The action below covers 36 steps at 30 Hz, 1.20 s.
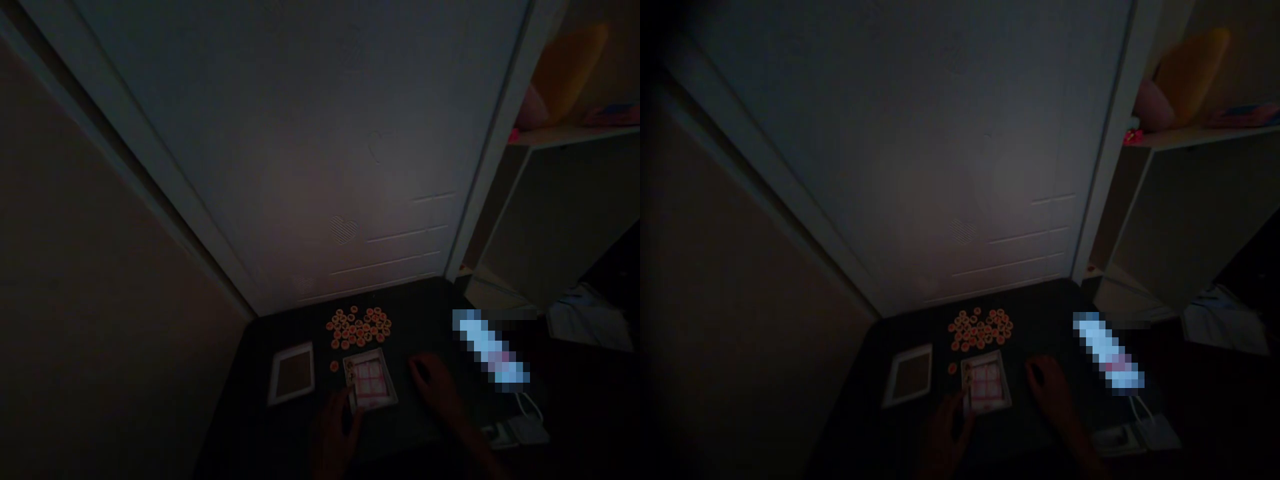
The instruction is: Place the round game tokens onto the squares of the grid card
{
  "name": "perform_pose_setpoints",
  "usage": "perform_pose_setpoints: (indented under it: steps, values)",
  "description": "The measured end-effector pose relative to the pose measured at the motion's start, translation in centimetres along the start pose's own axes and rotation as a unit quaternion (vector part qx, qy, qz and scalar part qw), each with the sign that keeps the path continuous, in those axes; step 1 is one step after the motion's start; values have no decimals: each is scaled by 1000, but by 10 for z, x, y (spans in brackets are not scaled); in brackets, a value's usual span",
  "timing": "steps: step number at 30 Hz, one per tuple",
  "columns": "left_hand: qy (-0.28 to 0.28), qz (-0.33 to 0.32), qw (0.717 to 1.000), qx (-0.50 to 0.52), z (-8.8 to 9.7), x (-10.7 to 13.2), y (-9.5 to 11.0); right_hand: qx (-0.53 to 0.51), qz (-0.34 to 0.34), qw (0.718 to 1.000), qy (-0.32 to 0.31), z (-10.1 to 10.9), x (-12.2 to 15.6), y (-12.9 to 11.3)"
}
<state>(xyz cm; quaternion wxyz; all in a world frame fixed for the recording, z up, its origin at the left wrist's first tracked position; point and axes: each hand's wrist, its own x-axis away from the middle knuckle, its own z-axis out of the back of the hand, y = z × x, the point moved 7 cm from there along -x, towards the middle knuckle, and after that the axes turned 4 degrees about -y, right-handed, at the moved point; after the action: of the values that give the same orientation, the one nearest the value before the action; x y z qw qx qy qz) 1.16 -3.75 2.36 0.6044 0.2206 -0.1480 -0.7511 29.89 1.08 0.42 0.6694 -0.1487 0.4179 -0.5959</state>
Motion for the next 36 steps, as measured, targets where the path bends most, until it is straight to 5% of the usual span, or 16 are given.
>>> perform_pose_setpoints:
  steps: [6, 10, 18, 36]
  values:
    - [17, -6, 1000, 4, 2, 2, -1, -12, -16, 1000, -9, 1, -15, -3]
    - [17, -7, 1000, 12, 3, 3, 1, -6, 28, 998, -52, -7, -49, -28]
    - [23, 5, 1000, 13, -3, 4, -5, 104, 180, 952, -224, -59, -103, -85]
    - [28, 8, 999, -16, -6, 7, -6, 167, 243, 911, -289, -87, -121, -90]
